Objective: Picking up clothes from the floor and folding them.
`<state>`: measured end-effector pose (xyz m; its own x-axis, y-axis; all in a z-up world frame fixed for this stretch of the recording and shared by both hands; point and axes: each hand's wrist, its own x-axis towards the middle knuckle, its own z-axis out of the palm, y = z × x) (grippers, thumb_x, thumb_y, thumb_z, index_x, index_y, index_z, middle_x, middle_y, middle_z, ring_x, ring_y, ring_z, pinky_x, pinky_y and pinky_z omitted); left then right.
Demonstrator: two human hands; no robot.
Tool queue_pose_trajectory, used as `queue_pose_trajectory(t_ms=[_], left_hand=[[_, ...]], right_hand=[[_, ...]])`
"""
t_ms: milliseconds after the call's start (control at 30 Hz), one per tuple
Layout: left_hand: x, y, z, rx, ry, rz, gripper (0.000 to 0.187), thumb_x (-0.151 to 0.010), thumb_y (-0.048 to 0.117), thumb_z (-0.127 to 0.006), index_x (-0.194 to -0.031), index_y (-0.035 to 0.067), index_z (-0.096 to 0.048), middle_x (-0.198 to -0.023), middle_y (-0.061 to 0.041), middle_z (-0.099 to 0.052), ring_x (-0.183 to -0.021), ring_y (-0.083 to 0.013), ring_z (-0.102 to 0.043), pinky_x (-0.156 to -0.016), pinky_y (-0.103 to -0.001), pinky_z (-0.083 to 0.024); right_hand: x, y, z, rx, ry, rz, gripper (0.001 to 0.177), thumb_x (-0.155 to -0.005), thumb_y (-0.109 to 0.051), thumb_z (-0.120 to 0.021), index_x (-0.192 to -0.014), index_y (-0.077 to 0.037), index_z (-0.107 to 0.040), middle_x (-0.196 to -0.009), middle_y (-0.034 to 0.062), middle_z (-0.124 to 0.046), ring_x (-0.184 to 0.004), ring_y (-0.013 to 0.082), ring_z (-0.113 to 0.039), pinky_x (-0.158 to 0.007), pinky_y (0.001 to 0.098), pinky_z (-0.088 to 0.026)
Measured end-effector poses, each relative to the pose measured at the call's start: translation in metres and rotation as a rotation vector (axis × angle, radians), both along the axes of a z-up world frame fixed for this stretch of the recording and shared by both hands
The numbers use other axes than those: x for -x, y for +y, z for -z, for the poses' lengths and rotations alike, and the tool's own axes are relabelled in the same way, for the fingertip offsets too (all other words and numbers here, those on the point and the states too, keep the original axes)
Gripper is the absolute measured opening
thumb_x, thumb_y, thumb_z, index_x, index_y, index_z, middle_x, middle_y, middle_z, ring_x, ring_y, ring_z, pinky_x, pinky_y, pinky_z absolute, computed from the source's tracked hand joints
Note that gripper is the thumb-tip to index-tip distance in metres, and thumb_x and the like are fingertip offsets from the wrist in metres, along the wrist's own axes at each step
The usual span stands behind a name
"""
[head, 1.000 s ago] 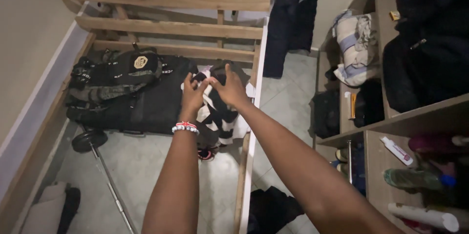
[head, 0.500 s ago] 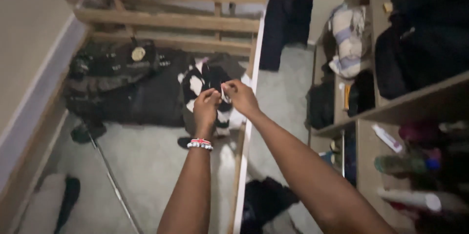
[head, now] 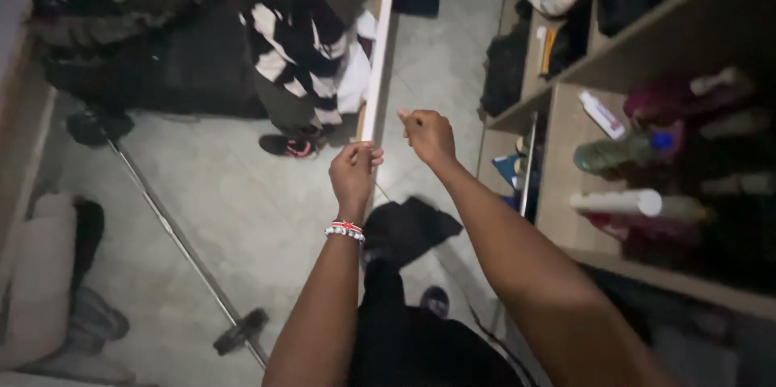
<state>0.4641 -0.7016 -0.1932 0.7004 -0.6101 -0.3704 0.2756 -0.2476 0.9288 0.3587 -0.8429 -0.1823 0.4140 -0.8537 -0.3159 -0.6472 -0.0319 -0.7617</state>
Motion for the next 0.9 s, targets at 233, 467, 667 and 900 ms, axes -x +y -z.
queue_pose_trajectory(t_ms=[233,467,667,900], left_hand=[[0.121,0.069,0.063,-0.104,0.089,0.027,0.021,-0.102,0.017,-0.058,-0.104,0.006,-0.076,-0.087,-0.016,-0.078,-0.07,-0.014,-0.073,-0.06,-0.021,-0.059],[0.17,0.113,0.128,-0.504,0.004,0.424,0.029,-0.106,0.026,-0.061,-0.131,0.012,-0.067,-0.115,-0.013,-0.075,-0.111,-0.028,-0.071,-0.095,-0.041,-0.055],[0.17,0.112,0.262,-0.449,-0.137,0.502,0.034,-0.104,0.037,-0.063,-0.129,0.014,-0.068,-0.11,-0.016,-0.074,-0.109,-0.0338,-0.071,-0.094,-0.046,-0.055],[0.149,0.063,0.393,-0.374,-0.298,0.513,0.037,-0.1,0.048,-0.061,-0.121,0.018,-0.07,-0.105,-0.019,-0.074,-0.108,-0.0453,-0.068,-0.094,-0.056,-0.054]], right_hand=[[0.112,0.068,0.053,-0.083,0.056,-0.087,0.035,-0.104,-0.036,-0.058,-0.084,-0.011,-0.073,-0.065,0.0086,-0.069,-0.067,0.0269,-0.067,-0.069,0.0387,-0.054],[0.18,0.108,0.168,-0.11,0.273,-0.185,0.057,-0.105,-0.061,-0.05,-0.1,-0.008,-0.072,-0.094,0.0202,-0.074,-0.094,0.0388,-0.073,-0.084,0.0484,-0.056],[0.189,0.118,0.279,0.068,0.294,-0.229,0.04,-0.106,-0.041,-0.054,-0.098,-0.006,-0.07,-0.092,0.0202,-0.075,-0.094,0.0395,-0.073,-0.084,0.0486,-0.057],[0.184,0.098,0.43,-0.006,0.416,-0.28,0.048,-0.106,-0.059,-0.041,-0.115,-0.018,-0.065,-0.107,0.0145,-0.073,-0.107,0.0354,-0.07,-0.09,0.0503,-0.056]])
